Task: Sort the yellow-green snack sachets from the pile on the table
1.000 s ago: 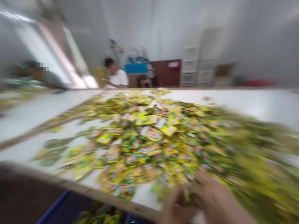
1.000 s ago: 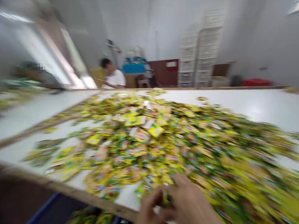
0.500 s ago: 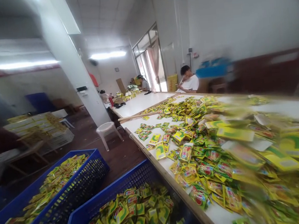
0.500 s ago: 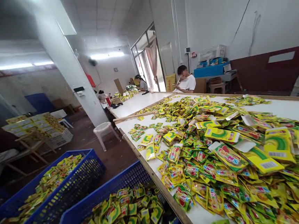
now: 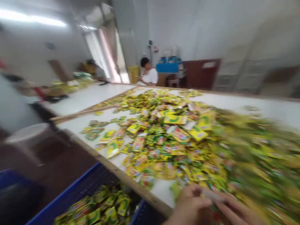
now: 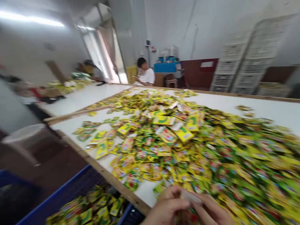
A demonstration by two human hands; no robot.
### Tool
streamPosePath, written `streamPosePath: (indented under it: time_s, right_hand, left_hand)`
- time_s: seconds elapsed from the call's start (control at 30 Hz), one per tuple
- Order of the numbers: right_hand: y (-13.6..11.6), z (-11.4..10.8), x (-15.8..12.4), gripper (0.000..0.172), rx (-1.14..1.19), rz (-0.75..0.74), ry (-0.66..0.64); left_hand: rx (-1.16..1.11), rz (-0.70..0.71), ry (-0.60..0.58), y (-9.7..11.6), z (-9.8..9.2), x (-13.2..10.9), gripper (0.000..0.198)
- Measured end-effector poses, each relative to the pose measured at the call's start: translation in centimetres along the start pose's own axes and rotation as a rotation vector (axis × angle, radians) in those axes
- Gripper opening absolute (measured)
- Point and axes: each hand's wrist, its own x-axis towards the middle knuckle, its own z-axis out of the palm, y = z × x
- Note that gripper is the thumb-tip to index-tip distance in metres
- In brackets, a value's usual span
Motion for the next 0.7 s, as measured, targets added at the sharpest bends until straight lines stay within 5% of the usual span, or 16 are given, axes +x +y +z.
streamPosePath:
  time_s: [0.17, 0.3, 0.7]
  right_hand:
    - [1.1, -2.0, 0.5, 0.046, 0.577, 0.282, 0.003]
    - [1.1, -1.6, 1.1, 0.034, 0.780, 0.363, 0.028]
    - [1.7, -1.0, -0.6, 0.020, 0.593, 0.082, 0.214]
  left_hand:
    - [0.194, 0.099, 0.037, 0.0, -0.7, 1.6, 0.023]
    - [0.275, 0.152, -0.012, 0.3, -1.2, 2.1, 0.023]
    - [0.506, 0.373, -0.122, -0.4, -2.4, 3.1, 0.009]
